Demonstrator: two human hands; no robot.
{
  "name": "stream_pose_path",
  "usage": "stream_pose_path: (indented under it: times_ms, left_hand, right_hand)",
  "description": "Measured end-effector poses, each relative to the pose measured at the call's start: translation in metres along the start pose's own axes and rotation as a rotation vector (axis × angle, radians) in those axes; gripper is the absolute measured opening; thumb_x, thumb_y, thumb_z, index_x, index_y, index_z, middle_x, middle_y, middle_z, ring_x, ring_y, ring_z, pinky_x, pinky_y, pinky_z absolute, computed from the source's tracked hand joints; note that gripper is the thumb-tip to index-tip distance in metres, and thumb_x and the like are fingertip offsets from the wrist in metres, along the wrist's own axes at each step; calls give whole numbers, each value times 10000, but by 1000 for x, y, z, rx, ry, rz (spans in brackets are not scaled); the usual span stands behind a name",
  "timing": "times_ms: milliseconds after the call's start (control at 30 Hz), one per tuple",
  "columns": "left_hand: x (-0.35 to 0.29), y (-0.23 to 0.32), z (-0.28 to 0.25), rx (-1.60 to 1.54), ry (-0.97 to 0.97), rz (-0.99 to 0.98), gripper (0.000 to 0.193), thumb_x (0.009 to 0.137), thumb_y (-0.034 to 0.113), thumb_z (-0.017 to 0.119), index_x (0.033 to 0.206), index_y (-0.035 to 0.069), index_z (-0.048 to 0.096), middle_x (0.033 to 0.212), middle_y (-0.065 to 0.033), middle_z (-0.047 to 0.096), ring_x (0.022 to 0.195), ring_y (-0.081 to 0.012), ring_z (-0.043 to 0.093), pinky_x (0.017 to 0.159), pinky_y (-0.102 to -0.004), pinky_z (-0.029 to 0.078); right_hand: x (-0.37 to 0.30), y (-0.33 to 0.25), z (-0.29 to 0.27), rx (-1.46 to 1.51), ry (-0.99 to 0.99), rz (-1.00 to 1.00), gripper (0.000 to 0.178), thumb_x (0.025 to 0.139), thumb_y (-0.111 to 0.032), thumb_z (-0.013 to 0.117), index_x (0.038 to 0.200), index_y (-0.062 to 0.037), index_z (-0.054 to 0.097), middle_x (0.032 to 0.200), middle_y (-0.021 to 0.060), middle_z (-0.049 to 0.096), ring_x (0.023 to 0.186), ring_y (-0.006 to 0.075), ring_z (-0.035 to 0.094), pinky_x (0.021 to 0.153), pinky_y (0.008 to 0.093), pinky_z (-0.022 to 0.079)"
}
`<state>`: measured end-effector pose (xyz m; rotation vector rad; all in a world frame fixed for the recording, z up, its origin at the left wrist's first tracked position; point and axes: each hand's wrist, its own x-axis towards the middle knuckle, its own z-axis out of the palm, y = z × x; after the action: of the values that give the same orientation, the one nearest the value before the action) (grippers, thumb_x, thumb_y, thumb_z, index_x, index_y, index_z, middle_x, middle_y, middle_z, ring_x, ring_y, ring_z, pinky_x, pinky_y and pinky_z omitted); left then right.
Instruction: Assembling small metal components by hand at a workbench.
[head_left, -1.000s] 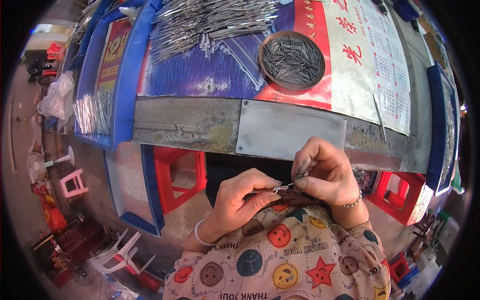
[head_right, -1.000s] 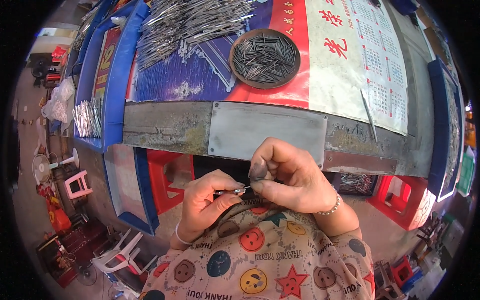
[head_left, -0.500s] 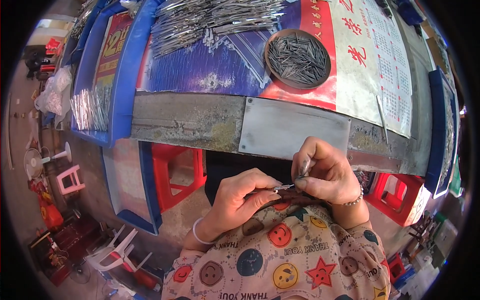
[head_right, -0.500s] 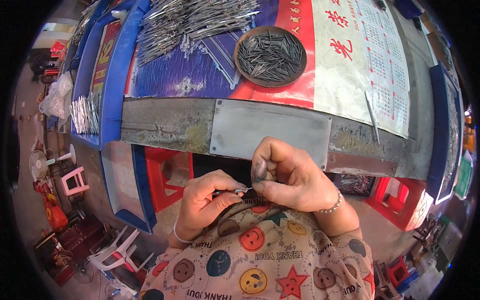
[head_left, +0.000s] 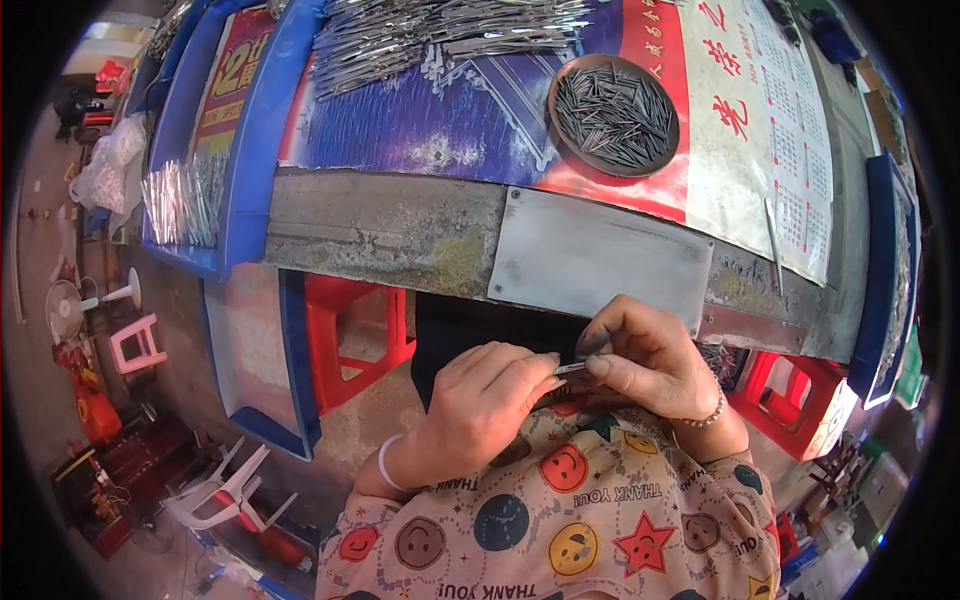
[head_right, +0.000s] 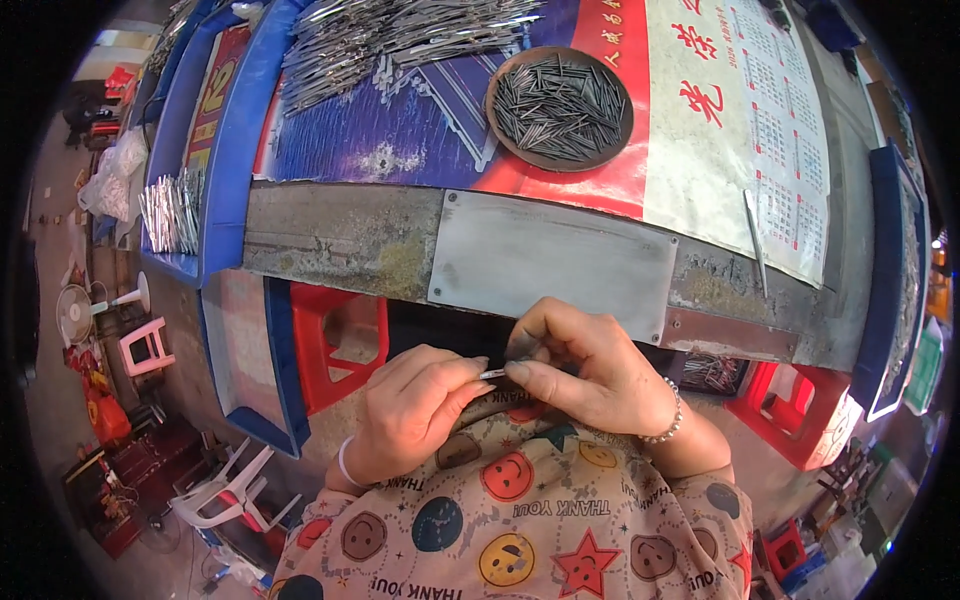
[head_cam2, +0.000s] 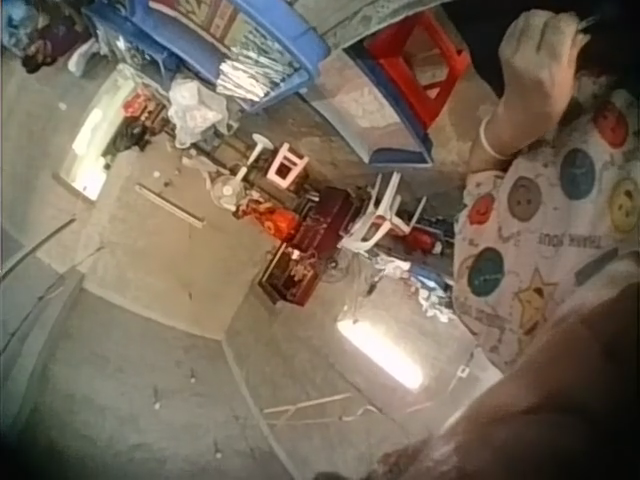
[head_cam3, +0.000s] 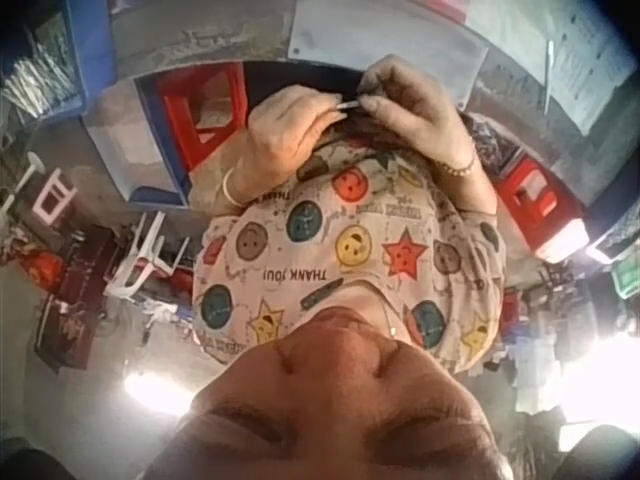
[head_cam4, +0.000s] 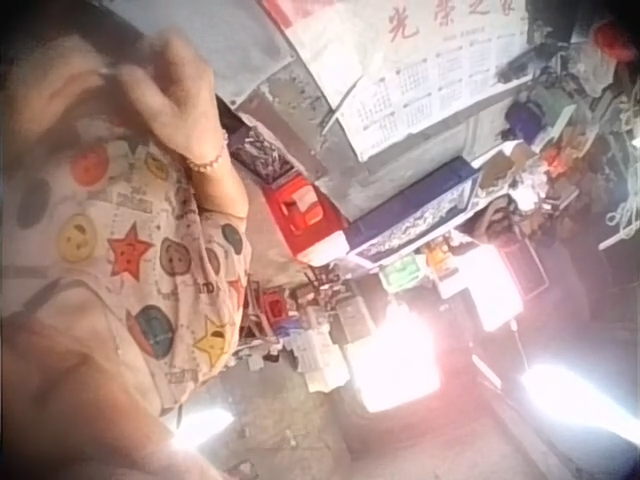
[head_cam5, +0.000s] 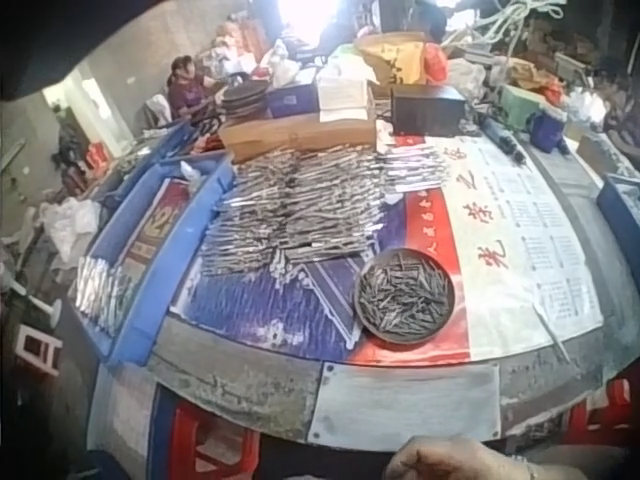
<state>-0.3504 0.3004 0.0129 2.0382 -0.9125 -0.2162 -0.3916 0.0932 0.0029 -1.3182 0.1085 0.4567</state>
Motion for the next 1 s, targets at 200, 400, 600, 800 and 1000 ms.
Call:
stream_pose_path:
  times_ms: [200,400,600,800,1000]
  left_hand:
    - [-2,-3,4,111,20,80,264,697,18,689,935,-21,583,752,-82,556,639,-226,565,562,-320,460]
    - [-4,-3,3,186,37,144,239,721,27,645,944,-30,583,755,-80,545,623,-211,547,549,-302,440]
    - [-2,-4,6,249,28,165,231,718,22,630,940,-25,586,750,-76,535,612,-197,534,545,-293,432]
    - [0,1,4,318,18,191,240,700,25,631,932,-24,591,746,-68,532,605,-184,529,541,-282,425]
    - [14,11,1,346,-3,224,253,693,19,629,939,-21,592,737,-62,527,589,-180,522,524,-280,419]
  right_hand:
    - [-1,8,2,-124,46,-85,127,878,-99,598,843,9,539,647,22,545,571,65,504,517,222,417]
    - [0,2,4,-204,46,-111,137,869,-100,607,825,9,537,624,49,563,537,94,538,497,243,428]
    - [1,5,1,-184,51,-88,146,870,-105,611,820,9,535,620,45,559,537,89,532,493,243,425]
    - [-4,5,0,-115,32,-14,158,880,-102,605,813,19,527,745,28,573,636,54,483,546,205,406]
    - [-8,4,-6,-11,47,-14,169,887,-132,604,844,14,531,772,31,576,661,56,482,578,204,409]
